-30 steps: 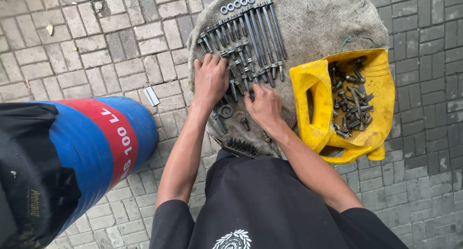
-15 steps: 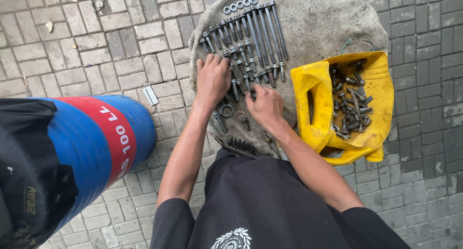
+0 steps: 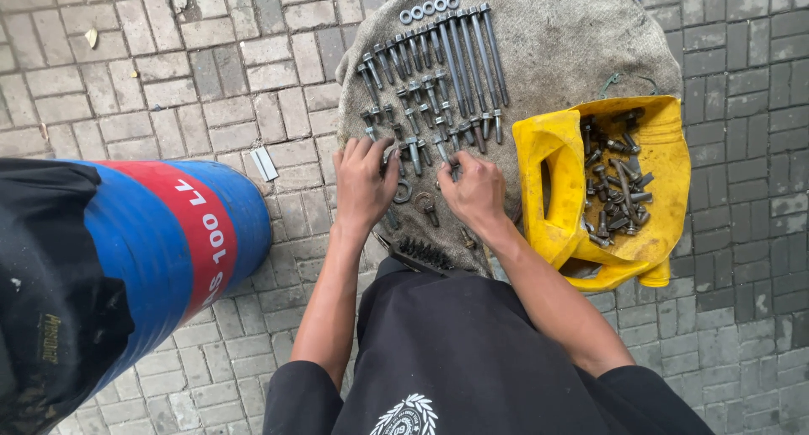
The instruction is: Organizing and aligning various bolts, nuts, and washers into neat rows on a cloth.
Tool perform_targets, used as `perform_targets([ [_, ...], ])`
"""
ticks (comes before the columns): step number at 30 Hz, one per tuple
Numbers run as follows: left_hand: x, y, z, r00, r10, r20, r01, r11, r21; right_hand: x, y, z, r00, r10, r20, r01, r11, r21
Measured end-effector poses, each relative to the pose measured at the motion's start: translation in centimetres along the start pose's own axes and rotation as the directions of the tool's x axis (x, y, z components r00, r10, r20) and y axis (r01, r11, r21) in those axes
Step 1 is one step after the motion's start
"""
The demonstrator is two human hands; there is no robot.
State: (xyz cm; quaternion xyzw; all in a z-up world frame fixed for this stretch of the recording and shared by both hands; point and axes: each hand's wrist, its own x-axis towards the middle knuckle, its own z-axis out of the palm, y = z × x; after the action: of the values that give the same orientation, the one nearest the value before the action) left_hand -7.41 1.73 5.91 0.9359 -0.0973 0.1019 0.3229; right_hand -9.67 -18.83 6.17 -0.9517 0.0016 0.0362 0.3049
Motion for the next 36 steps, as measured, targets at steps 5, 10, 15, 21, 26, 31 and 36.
perform_targets([
  [5, -3.2, -0.6, -1.6, 0.993, -0.116, -0.019, 0.116, 0.993, -0.037, -2.7, 0.6, -0.3, 0.995, 0.004, 0.101, -0.003, 1.0, -0.008],
  [10, -5.1, -1.4, -2.9, 0.989, -0.13, -0.067, 0.131, 0.991, 0.024, -3.5, 1.7, 0.1, 0.985, 0.031, 0.171, -0.019, 0.997, -0.072],
  [15, -5.5, -1.9, -3.1, 0.988, -0.153, -0.028, 0.154, 0.987, 0.048, -3.7, -0.3, -2.7, 0.952, 0.079, 0.294, -0.053, 0.994, -0.093],
  [21, -4.5, -2.2, -2.6, 0.989, -0.148, 0.018, 0.145, 0.985, 0.094, -4.6, 0.3, -3.0, 0.852, 0.224, 0.473, -0.108, 0.96, -0.26],
  [26, -4.4, -2.8, -2.0, 0.994, -0.107, 0.012, 0.105, 0.986, 0.128, -4.1, -0.5, -3.6, 0.83, 0.257, 0.495, -0.109, 0.945, -0.307],
  [31, -4.6, -2.4, -1.9, 0.994, -0.108, -0.016, 0.109, 0.985, 0.132, -1.6, -3.7, -4.6, 0.901, 0.096, 0.422, -0.051, 0.992, -0.117],
  [36, -5.1, -3.1, -0.9, 0.993, -0.089, -0.078, 0.1, 0.982, 0.16, 1.6, -3.7, -0.4, 0.945, -0.02, 0.326, 0.064, 0.99, -0.126],
])
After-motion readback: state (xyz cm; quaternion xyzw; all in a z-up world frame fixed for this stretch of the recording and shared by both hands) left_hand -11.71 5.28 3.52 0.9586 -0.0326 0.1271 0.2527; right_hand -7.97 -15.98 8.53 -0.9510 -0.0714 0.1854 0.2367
